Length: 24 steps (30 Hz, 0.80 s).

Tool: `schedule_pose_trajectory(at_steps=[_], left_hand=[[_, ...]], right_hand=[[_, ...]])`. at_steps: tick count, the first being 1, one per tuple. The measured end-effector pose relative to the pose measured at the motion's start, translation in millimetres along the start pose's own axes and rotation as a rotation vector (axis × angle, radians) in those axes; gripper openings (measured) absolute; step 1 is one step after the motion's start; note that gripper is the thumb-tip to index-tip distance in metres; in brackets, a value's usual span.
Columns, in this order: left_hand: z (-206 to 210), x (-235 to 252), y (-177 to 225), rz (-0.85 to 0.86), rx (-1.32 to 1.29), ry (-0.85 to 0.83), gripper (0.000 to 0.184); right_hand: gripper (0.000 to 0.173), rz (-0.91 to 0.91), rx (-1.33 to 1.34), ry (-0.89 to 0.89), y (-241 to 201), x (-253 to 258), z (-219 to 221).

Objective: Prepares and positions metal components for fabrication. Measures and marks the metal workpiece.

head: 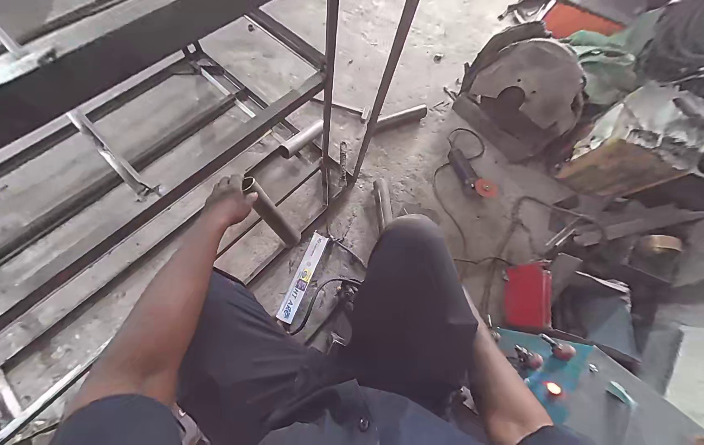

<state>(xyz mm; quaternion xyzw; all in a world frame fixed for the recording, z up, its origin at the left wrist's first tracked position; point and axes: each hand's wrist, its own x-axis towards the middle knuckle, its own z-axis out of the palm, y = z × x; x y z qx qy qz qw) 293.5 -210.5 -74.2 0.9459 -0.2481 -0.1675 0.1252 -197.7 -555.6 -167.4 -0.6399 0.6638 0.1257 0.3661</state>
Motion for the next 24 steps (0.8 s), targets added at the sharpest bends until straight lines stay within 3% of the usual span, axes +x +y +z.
schedule_pose_trajectory(at_steps=[3, 5, 7, 10, 13, 16, 18, 21, 24], left_hand=[[5.4, 44.0, -5.8, -0.018, 0.017, 0.039, 0.075], [12.0, 64.4, -12.2, -0.057, 0.024, 0.015, 0.083], [22.2, 81.1, -19.3, -0.086, 0.014, -0.048, 0.083], [43.2, 95.6, -29.6, -0.032, -0.016, -0.122, 0.070], [44.1, 82.2, -17.0, -0.039, 0.046, -0.121, 0.066], [42.3, 64.3, -4.9, -0.028, 0.111, -0.101, 0.068], [38.1, 50.5, 5.2, -0.009, 0.105, -0.116, 0.069], [41.1, 27.5, 15.6, 0.046, 0.108, -0.136, 0.069], [45.4, 10.3, 26.5, 0.090, 0.150, -0.171, 0.075]], right_hand=[[0.052, -0.303, -0.069, 0.088, -66.5, -23.2, -56.3], [0.044, -0.575, -0.056, 0.023, -119.0, -38.8, -97.6], [0.047, -0.729, -0.150, -0.089, -189.4, -75.8, -127.6], [0.039, -0.873, -0.479, -0.160, -293.5, -127.1, -118.8], [0.033, -0.796, -0.681, -0.337, -367.1, -122.1, -60.9], [0.024, -0.663, -0.766, -0.346, -398.8, -94.4, 22.7], [0.025, -0.633, -0.635, -0.322, -393.5, -69.4, 81.6], [0.026, -0.634, -0.335, -0.349, -351.1, -21.8, 193.7], [0.030, -0.438, -0.168, -0.454, -307.6, 0.5, 289.7]])
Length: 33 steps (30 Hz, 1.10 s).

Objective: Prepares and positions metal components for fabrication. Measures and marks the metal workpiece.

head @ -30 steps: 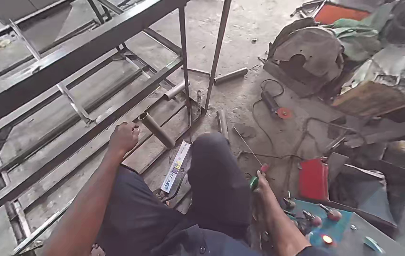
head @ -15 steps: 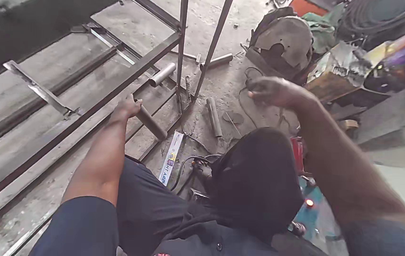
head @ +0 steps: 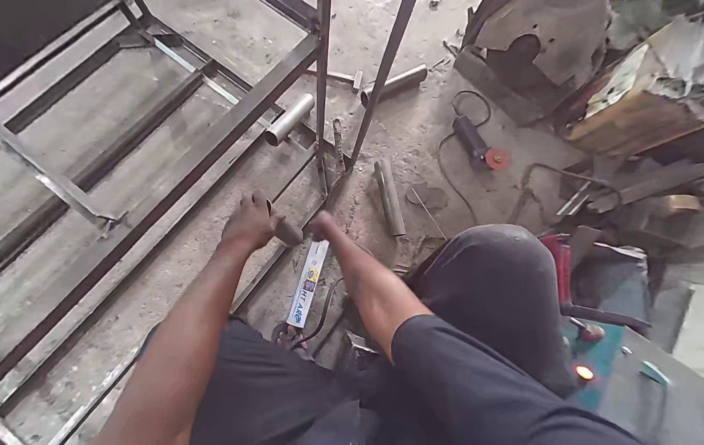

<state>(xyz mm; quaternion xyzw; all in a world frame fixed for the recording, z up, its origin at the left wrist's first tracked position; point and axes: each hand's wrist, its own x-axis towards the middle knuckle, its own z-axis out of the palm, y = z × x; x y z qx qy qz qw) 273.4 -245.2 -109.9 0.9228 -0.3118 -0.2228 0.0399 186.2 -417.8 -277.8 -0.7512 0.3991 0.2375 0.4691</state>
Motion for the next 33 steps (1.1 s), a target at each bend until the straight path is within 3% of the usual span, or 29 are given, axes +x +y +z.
schedule_pose_trajectory(at_steps=[3, 7, 9, 15, 20, 24, 33], left_hand=[[12.7, -11.6, 10.7, 0.028, 0.084, 0.012, 0.080], [33.3, -16.8, 18.0, 0.053, 0.102, 0.112, 0.076], [38.7, -17.5, 21.6, 0.072, 0.103, 0.139, 0.074], [33.0, -19.1, 27.7, 0.099, 0.076, 0.140, 0.073], [21.6, -13.1, 32.9, 0.075, 0.046, 0.173, 0.072], [17.7, 0.1, 35.3, 0.082, 0.054, 0.171, 0.072], [12.3, 15.4, 46.9, 0.087, 0.029, 0.191, 0.075]], right_hand=[[0.033, 0.165, 0.295, 0.006, 25.9, 16.2, 60.8], [0.034, 0.119, 0.569, 0.048, 43.7, 41.6, 97.5], [0.032, 0.143, 0.566, 0.038, 48.6, 55.4, 103.5], [0.032, 0.228, 0.341, 0.100, 43.9, 27.9, 80.5], [0.031, 0.233, 0.510, 0.228, 48.7, 51.0, 75.3], [0.031, 0.240, 0.604, 0.204, 43.7, 74.9, 64.7], [0.033, 0.260, 0.655, 0.330, 46.6, 95.0, 35.3]])
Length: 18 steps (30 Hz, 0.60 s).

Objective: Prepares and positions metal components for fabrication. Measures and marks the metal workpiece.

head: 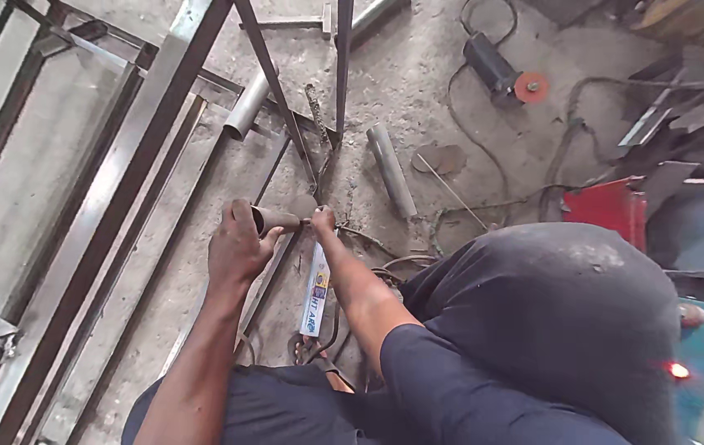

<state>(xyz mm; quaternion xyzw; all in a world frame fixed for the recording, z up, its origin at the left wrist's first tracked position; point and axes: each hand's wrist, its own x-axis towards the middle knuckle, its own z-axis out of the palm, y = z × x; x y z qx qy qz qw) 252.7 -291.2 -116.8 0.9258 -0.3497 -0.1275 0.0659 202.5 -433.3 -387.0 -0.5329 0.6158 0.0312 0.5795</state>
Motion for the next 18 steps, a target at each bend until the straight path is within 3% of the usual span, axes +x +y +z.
schedule_pose_trajectory(at_steps=[7, 12, 18], left_hand=[[-6.7, 2.0, 5.0, -0.002, -0.005, 0.014, 0.076], [-1.6, 6.5, 8.7, 0.007, 0.010, 0.004, 0.077], [0.1, 19.2, 17.7, 0.001, 0.026, -0.019, 0.076]], right_hand=[[0.031, 0.042, 0.019, 0.149, -16.2, 15.5, -19.9], [0.030, -0.072, 0.014, 0.047, -5.3, 21.0, -26.7], [0.029, -0.112, -0.229, -0.153, -3.9, 20.9, -23.8]])
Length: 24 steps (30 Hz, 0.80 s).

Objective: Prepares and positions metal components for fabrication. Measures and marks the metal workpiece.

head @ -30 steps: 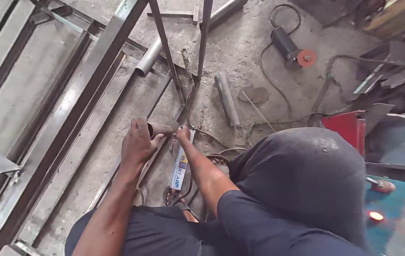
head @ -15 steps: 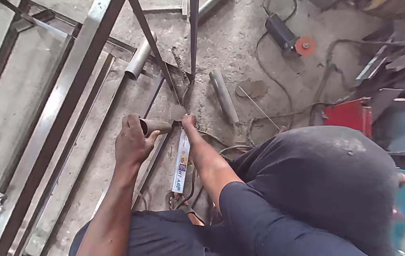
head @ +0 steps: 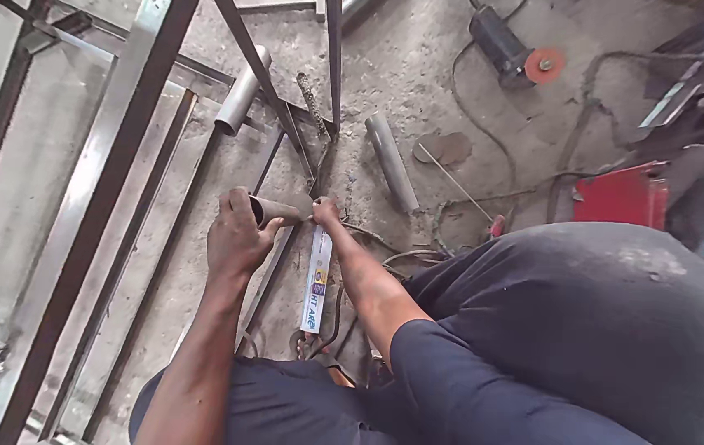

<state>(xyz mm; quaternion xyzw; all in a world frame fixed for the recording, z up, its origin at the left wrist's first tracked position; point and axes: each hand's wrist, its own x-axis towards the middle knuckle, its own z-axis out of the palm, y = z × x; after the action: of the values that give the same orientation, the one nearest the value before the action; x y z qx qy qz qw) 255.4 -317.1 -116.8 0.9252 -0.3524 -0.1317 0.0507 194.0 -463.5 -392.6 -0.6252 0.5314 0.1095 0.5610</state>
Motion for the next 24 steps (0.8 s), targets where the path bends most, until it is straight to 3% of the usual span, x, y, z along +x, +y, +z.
schedule_pose_trajectory(at_steps=[4, 24], left_hand=[[4.5, 6.6, 2.5, 0.002, -0.012, 0.006, 0.077], [7.6, 21.4, 9.0, -0.062, 0.019, -0.016, 0.077]], right_hand=[[0.028, -0.014, -0.109, -0.092, -8.4, -7.8, 0.8], [0.031, -0.025, 0.027, -0.177, 1.4, 2.7, 1.1]])
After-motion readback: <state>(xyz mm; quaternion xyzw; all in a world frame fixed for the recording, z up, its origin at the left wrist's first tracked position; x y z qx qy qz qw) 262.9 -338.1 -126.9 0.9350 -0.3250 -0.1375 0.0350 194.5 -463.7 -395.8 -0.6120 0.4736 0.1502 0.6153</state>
